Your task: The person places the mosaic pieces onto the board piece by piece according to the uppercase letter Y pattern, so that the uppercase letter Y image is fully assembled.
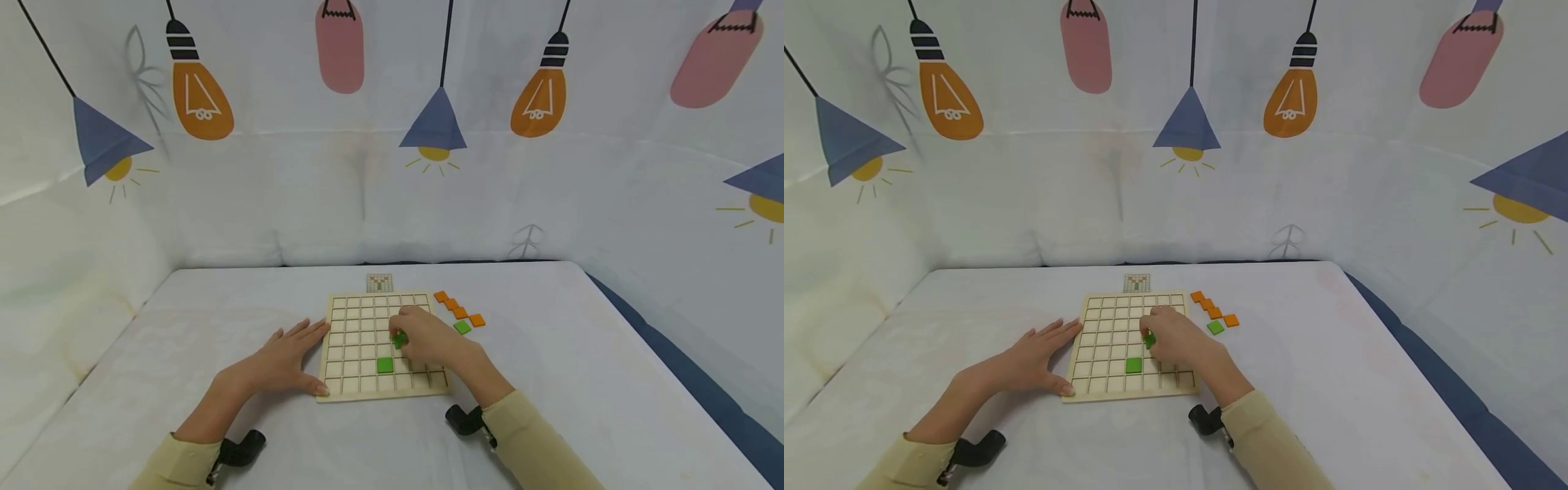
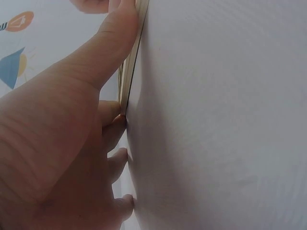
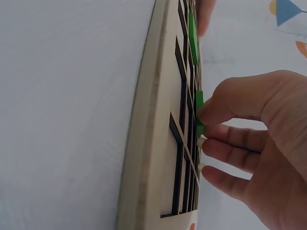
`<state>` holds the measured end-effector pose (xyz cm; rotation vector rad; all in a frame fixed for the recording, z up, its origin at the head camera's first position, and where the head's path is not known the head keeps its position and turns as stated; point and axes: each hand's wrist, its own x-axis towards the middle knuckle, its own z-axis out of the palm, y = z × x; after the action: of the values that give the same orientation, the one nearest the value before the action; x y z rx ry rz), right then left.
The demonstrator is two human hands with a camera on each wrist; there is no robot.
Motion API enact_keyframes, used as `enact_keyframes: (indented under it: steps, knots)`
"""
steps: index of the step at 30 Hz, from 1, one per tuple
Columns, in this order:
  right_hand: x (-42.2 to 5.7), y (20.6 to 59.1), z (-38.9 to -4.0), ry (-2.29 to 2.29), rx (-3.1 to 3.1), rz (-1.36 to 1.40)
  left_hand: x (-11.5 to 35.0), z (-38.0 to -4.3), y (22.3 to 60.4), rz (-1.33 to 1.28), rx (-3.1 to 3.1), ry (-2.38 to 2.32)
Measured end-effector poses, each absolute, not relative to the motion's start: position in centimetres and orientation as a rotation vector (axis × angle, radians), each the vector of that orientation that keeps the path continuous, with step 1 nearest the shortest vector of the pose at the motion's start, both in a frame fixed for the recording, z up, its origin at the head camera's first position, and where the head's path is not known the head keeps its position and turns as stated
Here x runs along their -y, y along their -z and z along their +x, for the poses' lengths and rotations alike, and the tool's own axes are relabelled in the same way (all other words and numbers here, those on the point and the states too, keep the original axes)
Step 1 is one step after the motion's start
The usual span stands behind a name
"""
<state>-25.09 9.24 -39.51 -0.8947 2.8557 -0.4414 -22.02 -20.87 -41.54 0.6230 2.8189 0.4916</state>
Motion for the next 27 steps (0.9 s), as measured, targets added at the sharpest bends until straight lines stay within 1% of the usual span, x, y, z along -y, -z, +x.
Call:
enact_keyframes:
  steps: [19, 27]
  knots:
    - [-8.4, 38.9, -24.8, 0.443, -2.86, -0.974, 20.9, -21.9, 41.5, 0.623, -2.819, -0.49]
    - [-7.9, 38.7, -24.4, 0.461, -2.833, -0.949, 20.7, -21.7, 41.2, 0.611, -2.812, -0.496]
